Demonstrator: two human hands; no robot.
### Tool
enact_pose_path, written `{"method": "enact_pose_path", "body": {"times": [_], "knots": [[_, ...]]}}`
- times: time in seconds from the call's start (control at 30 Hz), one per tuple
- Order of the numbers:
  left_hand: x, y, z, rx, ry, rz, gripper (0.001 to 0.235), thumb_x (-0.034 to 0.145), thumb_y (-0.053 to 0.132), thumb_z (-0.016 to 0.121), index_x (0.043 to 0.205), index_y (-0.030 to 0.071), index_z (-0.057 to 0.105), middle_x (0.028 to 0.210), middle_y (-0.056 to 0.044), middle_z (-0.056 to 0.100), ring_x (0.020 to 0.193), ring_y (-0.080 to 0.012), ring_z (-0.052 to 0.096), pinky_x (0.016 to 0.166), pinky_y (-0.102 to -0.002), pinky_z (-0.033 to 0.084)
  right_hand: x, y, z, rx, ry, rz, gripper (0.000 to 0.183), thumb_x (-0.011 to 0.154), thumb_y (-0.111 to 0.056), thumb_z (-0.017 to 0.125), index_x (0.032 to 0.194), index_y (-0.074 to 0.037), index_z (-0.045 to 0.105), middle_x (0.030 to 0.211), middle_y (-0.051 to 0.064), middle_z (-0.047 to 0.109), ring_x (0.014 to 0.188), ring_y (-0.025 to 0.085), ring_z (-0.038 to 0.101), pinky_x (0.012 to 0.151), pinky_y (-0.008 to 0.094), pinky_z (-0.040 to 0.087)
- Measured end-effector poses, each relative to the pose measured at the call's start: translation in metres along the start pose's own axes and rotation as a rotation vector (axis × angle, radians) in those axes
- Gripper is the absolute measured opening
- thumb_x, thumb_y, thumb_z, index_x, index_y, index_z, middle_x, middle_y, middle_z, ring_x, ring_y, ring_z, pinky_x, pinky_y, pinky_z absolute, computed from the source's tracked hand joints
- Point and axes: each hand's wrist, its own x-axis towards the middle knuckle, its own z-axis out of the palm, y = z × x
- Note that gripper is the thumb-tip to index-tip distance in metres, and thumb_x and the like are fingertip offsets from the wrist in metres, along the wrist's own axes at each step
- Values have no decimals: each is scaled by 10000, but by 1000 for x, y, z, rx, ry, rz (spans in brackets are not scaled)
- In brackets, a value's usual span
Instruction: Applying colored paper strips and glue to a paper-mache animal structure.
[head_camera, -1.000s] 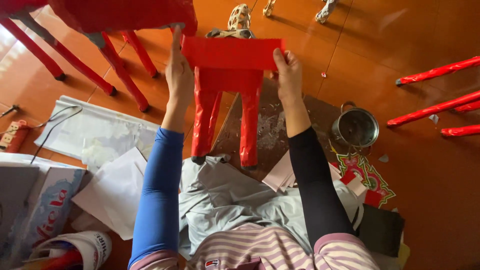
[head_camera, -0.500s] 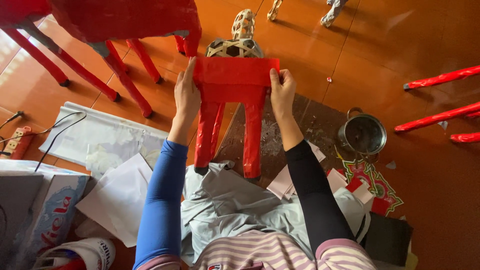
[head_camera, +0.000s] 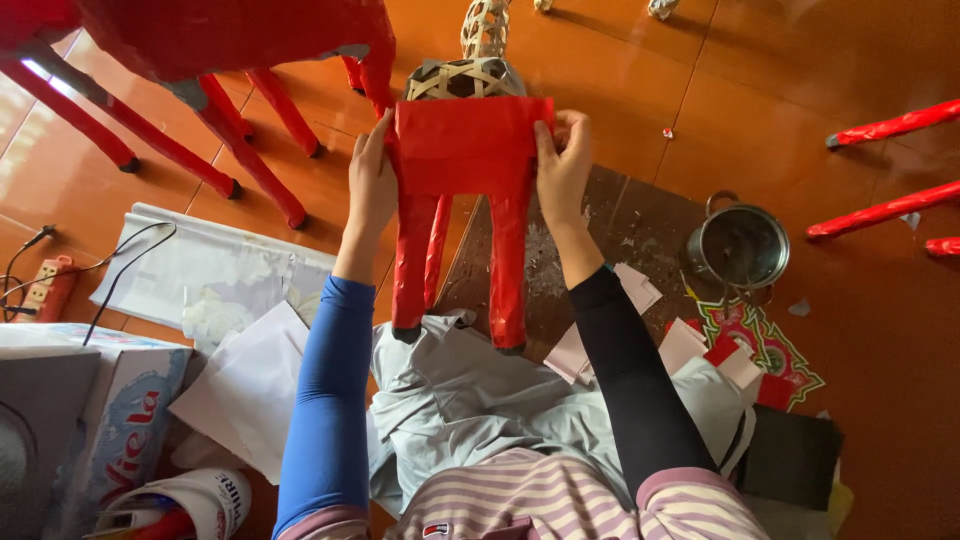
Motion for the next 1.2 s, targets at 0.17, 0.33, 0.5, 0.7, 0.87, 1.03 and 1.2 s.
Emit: {"method": "enact_pose_path", "body": {"times": [0.17,0.33,0.5,0.7,0.87,1.03,1.2], "knots": [[2,-38,5,-368,-115,-129,497,1049,-47,410,1499,72,581,1267,-125,600,1142,-238,611,1001,-321,494,-7,-8,2,-209,62,-394,307,1102,-115,573,1384,6,576,1339,198,661,1157,290,689,938,361,566],[6,-38,-8,-577,-325,-384,445,1125,185,421,1563,141,480,1338,9,608,989,-87,531,853,-221,454,-14,3,5,-183,36,-264,252,1097,-76,567,1333,-47,649,1260,169,722,1151,279,732,954,359,581],[8,-24,-14,-666,-493,-549,521,1102,337,377,1613,245,334,1335,53,613,900,-62,558,785,-232,504,-18,1,2,-165,70,-230,256,1093,-70,545,1320,-21,653,1233,187,727,1125,279,738,948,364,579],[4,-42,-11,-815,-527,-531,523,1144,372,388,1649,260,315,1533,43,511,1145,-33,584,942,-254,517,-22,15,3,-155,41,-168,283,1107,-93,516,1350,-42,650,1257,163,728,1139,272,732,966,356,589],[5,-25,-19,-792,-610,-649,579,1091,453,377,1646,355,242,1561,9,475,1074,-184,503,926,-322,515,-27,41,2,50,-179,104,476,1138,-363,353,1509,-111,511,1458,174,613,1311,301,634,1099,399,513],[-10,-61,14,-1067,-542,-743,641,1076,513,376,1611,166,306,1589,-30,460,1370,-190,538,1067,-382,492,-33,83,-1,102,-365,229,658,1140,-535,204,1645,-127,309,1658,178,361,1509,318,351,1214,416,315],[-16,-73,35,-1294,-461,-834,694,1063,532,379,1570,59,386,1535,-105,530,1339,-219,558,1130,-368,482,-37,44,7,497,-495,465,706,1048,-598,170,1654,-237,139,1605,140,392,1393,281,432,1129,398,404]]}}
